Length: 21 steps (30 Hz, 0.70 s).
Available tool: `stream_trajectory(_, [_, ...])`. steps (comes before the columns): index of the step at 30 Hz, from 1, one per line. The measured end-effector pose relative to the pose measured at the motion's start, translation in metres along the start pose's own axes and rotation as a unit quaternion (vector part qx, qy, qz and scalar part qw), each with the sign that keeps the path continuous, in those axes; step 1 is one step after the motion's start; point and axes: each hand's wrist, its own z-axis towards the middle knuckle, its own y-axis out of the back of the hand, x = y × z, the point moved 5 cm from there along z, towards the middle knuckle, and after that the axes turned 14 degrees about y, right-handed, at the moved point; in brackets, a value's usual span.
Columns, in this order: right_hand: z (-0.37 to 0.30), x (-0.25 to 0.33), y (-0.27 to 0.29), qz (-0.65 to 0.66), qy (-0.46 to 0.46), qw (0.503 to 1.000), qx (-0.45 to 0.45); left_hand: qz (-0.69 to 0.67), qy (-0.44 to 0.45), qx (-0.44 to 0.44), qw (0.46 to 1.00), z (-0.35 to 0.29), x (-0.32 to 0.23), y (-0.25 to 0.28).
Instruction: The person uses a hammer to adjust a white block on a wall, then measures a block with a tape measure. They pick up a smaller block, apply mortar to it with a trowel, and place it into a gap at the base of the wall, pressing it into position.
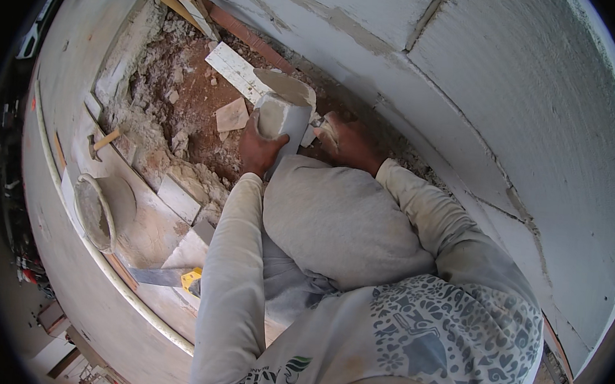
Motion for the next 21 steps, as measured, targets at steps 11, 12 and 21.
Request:
stream_trajectory(11, [0.007, -0.009, 0.001, 0.004, -0.013, 0.999, 0.034, 0.036, -0.017, -0.030, 0.999, 0.005, 0.006, -0.009])
stream_trajectory(12, [0.011, 0.000, 0.006, 0.005, 0.014, 1.000, 0.005, 0.028, -0.012, -0.024, 0.999, 0.005, 0.006, -0.008])
stream_trajectory(21, [0.013, -0.021, 0.001, -0.015, 0.000, 1.000, 0.014, 0.025, 0.015, -0.005, 1.000, 0.013, 0.008, -0.016])
